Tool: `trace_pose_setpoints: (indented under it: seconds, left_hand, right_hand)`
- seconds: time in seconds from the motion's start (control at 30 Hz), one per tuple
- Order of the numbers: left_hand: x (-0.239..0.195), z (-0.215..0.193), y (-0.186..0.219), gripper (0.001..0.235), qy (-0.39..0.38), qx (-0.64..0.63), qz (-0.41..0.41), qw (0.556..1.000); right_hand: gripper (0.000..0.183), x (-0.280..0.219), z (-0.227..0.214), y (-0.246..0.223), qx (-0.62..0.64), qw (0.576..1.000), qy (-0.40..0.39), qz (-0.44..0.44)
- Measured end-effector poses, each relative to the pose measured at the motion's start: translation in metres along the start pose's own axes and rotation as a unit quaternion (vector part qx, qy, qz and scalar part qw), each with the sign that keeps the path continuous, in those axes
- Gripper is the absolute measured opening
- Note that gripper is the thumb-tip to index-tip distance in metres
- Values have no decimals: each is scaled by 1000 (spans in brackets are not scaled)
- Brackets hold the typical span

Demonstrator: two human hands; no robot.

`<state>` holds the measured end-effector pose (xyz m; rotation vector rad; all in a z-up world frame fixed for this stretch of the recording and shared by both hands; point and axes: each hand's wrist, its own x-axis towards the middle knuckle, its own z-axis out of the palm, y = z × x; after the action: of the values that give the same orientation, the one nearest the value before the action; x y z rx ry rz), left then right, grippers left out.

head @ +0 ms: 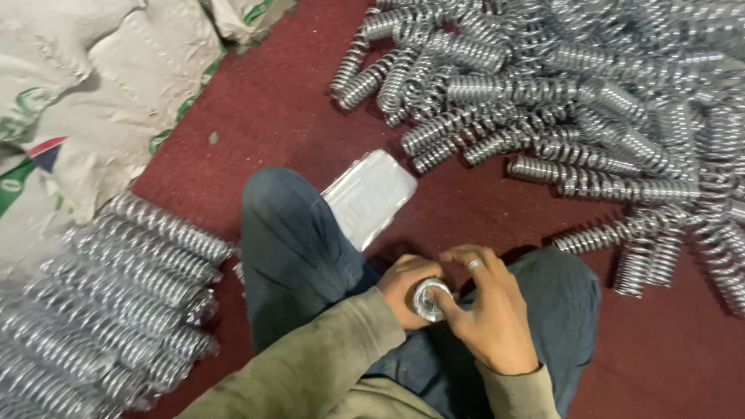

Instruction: The person picks up metal springs from a pile on the floor and places them into plastic bags one by one.

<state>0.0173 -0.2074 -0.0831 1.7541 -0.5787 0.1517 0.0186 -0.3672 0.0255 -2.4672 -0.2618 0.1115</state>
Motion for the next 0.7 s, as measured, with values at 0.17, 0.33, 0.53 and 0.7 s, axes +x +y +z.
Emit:
trace_pose_setpoints:
  seconds: [0.17,0.33,0.53,0.7]
  left_hand:
    - [12,-80,20,27,-48,40,59,996]
    - [-20,-210,52,16,35,473,167,864]
    - [-180,-324,18,92,-170,628,-362,668]
    - [-259,-319,11,86,-92,656,-391,639]
  right_hand:
    - [52,-9,-8,-32,163,985,37,-52]
    - [45,-15,-9,24,69,997,13,39]
    - [47,-39,-15,123,-69,987,5,147]
    - [38,-31,-21,200,-72,984,73,149]
